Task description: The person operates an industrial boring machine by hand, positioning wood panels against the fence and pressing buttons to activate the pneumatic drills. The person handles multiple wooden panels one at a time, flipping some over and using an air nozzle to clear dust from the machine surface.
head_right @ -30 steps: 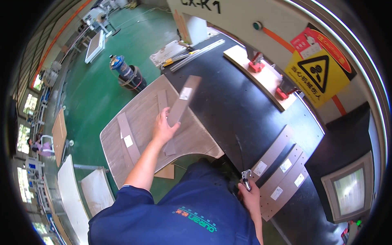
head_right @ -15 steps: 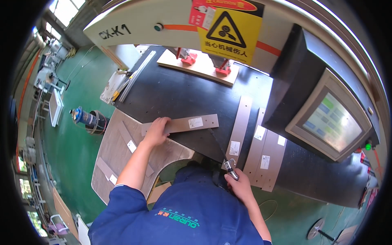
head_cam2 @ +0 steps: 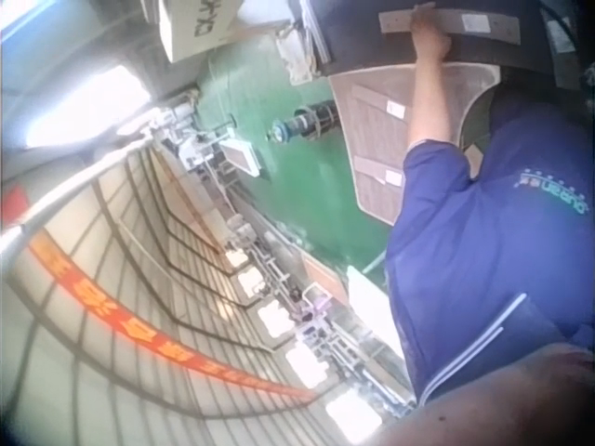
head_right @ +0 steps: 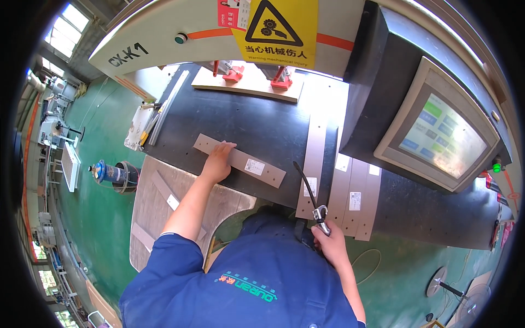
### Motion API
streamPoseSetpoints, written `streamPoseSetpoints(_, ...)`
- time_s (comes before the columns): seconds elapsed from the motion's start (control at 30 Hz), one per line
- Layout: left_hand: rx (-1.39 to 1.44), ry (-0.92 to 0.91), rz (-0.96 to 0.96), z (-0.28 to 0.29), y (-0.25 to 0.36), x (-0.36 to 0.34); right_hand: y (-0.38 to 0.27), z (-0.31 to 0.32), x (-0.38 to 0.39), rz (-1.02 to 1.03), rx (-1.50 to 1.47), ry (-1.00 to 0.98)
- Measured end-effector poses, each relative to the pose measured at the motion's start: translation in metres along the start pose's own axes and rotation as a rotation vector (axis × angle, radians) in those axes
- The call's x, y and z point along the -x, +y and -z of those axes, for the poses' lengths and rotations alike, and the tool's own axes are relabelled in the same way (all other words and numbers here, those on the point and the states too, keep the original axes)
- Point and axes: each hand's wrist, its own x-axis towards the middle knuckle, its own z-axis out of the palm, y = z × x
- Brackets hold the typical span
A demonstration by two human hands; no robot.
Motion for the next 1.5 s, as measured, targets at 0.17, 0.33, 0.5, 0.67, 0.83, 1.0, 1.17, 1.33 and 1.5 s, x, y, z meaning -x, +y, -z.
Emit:
streamPoseSetpoints(0.17,0.005,-0.005,-0.058,-0.006,0.016,0.001,0.000,0.001,-0.003,-0.004,0.016,0.020)
streamPoseSetpoints(0.33,0.009,-0.019,-0.025,-0.011,0.025,0.004,-0.004,0.000,-0.008,0.024,0.022,0.009)
streamPoseSetpoints(0.5,0.001,-0.002,-0.028,-0.018,0.026,0.002,-0.005,-0.002,-0.013,0.050,0.052,0.008)
streamPoseSetpoints(0.67,-0.005,-0.053,-0.020,-0.017,0.025,-0.004,-0.009,-0.005,-0.015,0.076,0.083,0.014)
streamPoseSetpoints(0.83,0.000,-0.073,-0.003,-0.018,0.024,-0.016,-0.015,-0.005,-0.015,0.000,0.019,0.135)
streamPoseSetpoints(1.0,0.006,-0.104,0.029,-0.013,0.029,-0.018,-0.010,-0.002,-0.015,-0.033,-0.012,0.143)
streamPoseSetpoints(1.17,-0.011,-0.054,0.025,-0.023,0.028,-0.015,-0.002,0.003,-0.011,-0.015,-0.134,0.211)
streamPoseSetpoints(1.33,-0.005,-0.029,0.023,-0.028,0.028,-0.015,0.002,-0.004,-0.011,-0.022,-0.073,0.214)
streamPoseSetpoints(1.5,0.038,-0.009,0.026,-0.028,0.026,-0.012,-0.004,-0.005,-0.009,-0.043,-0.090,0.221)
